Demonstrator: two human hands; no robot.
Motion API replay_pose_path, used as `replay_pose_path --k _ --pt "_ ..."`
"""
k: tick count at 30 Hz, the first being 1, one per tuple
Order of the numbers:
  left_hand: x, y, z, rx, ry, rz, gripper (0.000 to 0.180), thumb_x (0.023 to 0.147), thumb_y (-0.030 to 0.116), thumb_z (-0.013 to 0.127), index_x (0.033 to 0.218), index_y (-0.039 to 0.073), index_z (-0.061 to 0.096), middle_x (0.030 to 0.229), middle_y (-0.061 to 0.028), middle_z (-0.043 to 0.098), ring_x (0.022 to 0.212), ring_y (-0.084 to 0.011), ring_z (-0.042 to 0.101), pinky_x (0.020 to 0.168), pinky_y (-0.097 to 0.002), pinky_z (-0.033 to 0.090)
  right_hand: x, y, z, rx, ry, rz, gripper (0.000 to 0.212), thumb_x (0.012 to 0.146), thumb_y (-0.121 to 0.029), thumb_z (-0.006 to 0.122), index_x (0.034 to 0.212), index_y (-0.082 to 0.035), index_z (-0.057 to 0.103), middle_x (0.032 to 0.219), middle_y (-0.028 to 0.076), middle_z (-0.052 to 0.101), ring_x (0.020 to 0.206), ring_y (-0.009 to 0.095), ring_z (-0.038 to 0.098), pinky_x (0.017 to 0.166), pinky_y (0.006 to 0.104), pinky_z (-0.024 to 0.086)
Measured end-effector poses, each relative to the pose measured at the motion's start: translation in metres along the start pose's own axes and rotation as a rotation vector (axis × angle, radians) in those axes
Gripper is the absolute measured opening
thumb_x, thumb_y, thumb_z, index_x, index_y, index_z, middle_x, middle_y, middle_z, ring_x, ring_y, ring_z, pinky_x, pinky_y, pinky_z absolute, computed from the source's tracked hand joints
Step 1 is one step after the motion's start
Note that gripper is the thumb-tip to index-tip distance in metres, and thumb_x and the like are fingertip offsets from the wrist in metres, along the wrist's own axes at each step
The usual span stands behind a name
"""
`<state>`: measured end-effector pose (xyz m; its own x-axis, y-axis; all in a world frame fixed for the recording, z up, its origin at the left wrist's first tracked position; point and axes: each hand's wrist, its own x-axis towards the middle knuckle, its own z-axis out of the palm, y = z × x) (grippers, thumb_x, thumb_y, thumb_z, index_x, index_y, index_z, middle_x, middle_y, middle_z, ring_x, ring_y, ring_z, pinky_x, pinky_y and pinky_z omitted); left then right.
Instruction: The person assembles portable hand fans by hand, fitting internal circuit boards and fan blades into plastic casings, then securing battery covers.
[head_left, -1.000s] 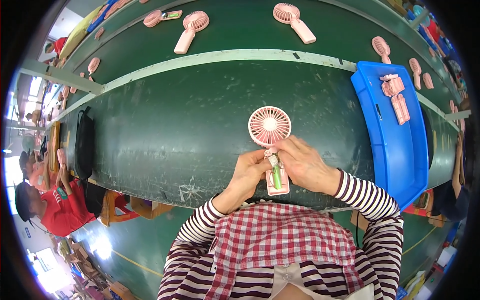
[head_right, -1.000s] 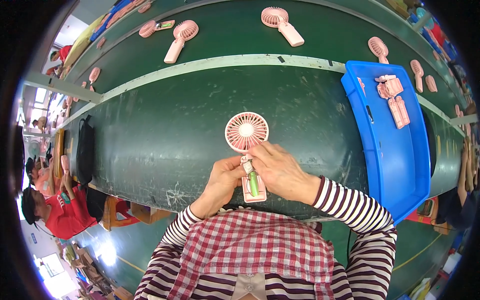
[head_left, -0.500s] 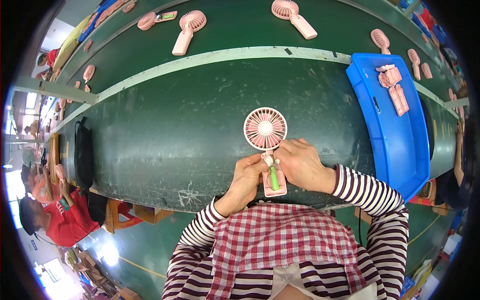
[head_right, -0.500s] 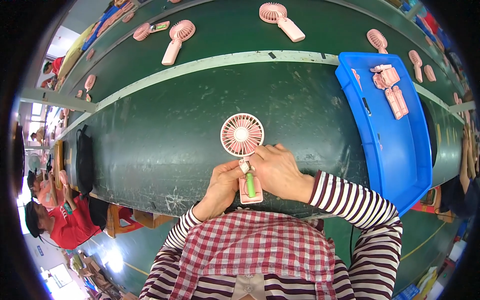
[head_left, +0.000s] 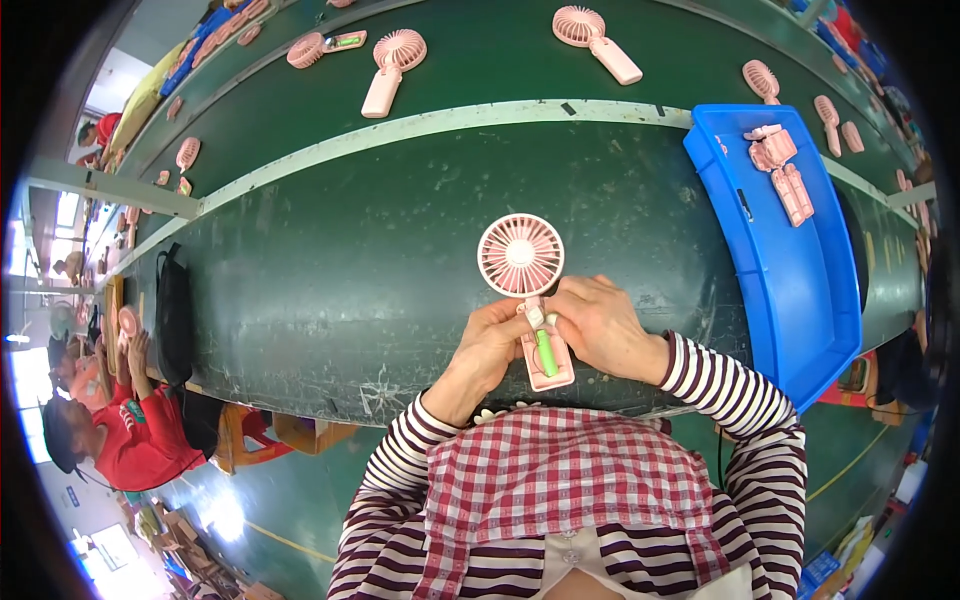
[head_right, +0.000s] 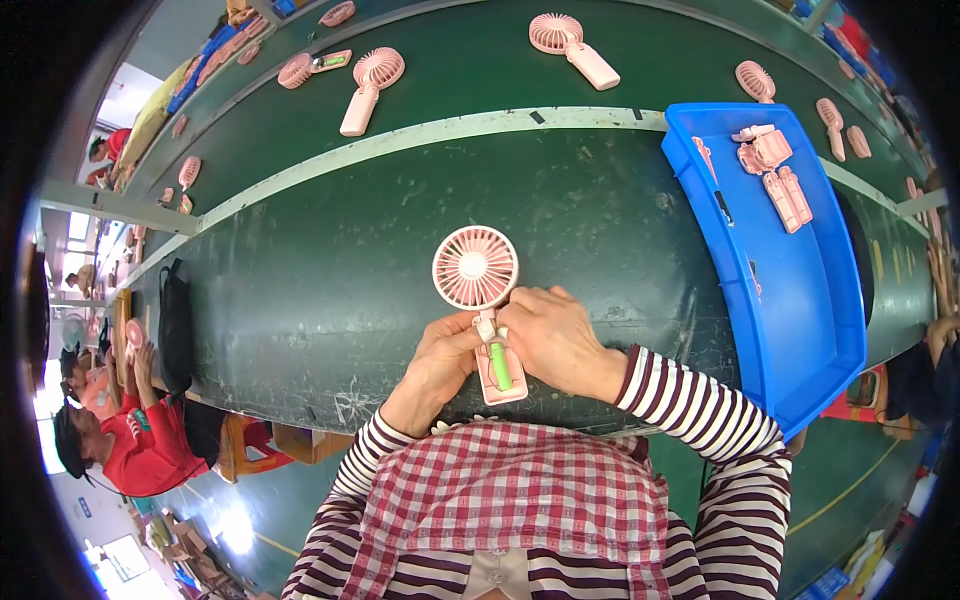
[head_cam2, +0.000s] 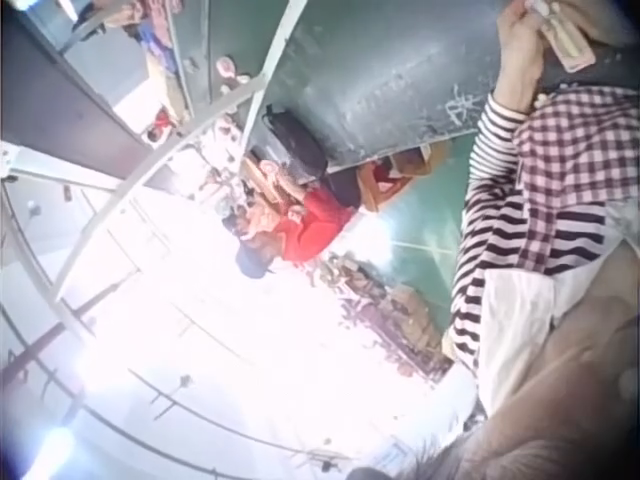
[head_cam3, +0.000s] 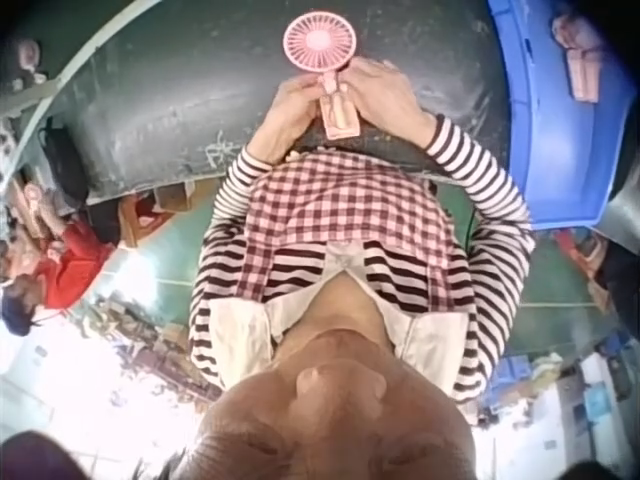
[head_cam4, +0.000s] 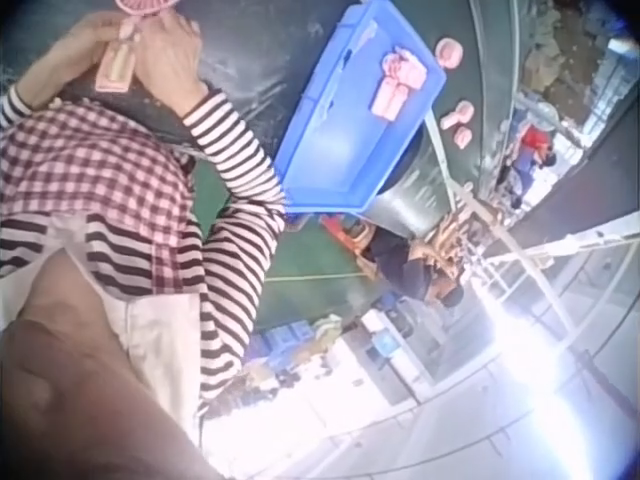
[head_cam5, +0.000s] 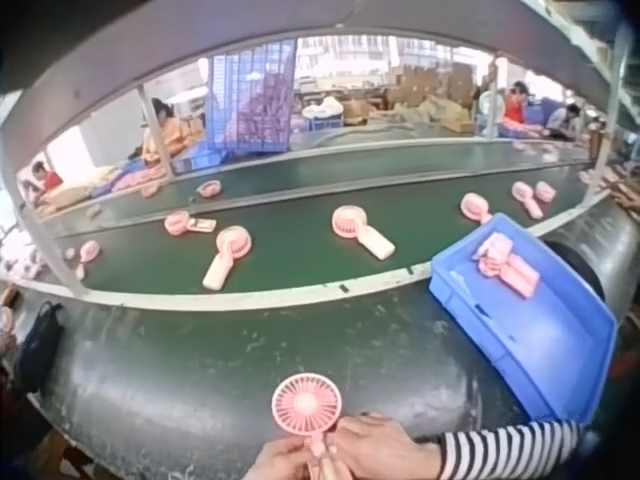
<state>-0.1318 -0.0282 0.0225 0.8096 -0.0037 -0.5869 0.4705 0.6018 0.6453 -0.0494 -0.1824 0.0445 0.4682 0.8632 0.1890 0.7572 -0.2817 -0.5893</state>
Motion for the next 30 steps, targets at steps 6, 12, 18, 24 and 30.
replay_pose_path --k 6,12,18,24,30 --pt "0.008 -0.001 0.001 -0.037 0.031 0.315 0.019 0.085 0.006 0.056 0.103 0.000 0.057 0.089 -0.0052 0.062 0.077 -0.0115 0.060 0.066 -0.0246 0.050 -0.002 -0.009 0.012 0.328 0.297 0.274 0.042 0.069 -0.007 0.061 0.108 0.006 0.047 0.096 0.013 0.051 0.082 0.024 0.056 0.066 0.0326 0.046" --pt "0.008 0.002 0.007 -0.081 0.087 0.332 0.019 0.084 0.004 0.055 0.103 0.000 0.057 0.093 -0.0067 0.062 0.079 -0.0134 0.061 0.067 -0.0253 0.050 0.003 -0.012 0.037 0.491 0.322 0.461 0.053 0.073 -0.009 0.062 0.118 0.008 0.040 0.102 0.015 0.053 0.087 0.022 0.057 0.072 0.0302 0.047" --pt "0.008 0.000 0.011 -0.103 0.091 0.329 0.019 0.083 0.002 0.053 0.102 -0.001 0.057 0.094 -0.0076 0.062 0.081 -0.0148 0.061 0.071 -0.0279 0.051 0.006 -0.006 0.039 0.666 0.323 0.587 0.053 0.074 -0.019 0.062 0.116 0.006 0.044 0.098 0.020 0.058 0.087 0.029 0.060 0.073 0.0343 0.048" --pt "0.014 -0.012 0.003 0.087 0.156 0.404 0.021 0.082 0.005 0.054 0.102 -0.002 0.057 0.095 -0.0086 0.061 0.083 -0.0177 0.061 0.070 -0.0297 0.051 0.007 -0.007 0.029 0.552 0.264 0.584 0.055 0.075 -0.022 0.061 0.119 0.005 0.041 0.105 0.023 0.055 0.096 0.031 0.057 0.082 0.0343 0.046" --pt "0.012 0.002 0.009 0.006 0.044 0.278 0.020 0.083 0.002 0.053 0.102 -0.004 0.056 0.093 -0.0119 0.062 0.082 -0.0195 0.062 0.070 -0.0306 0.052 -0.020 -0.011 -0.047 0.305 0.361 0.464 0.054 0.075 -0.019 0.064 0.120 0.002 0.043 0.092 0.012 0.054 0.079 0.018 0.057 0.066 0.0308 0.047"
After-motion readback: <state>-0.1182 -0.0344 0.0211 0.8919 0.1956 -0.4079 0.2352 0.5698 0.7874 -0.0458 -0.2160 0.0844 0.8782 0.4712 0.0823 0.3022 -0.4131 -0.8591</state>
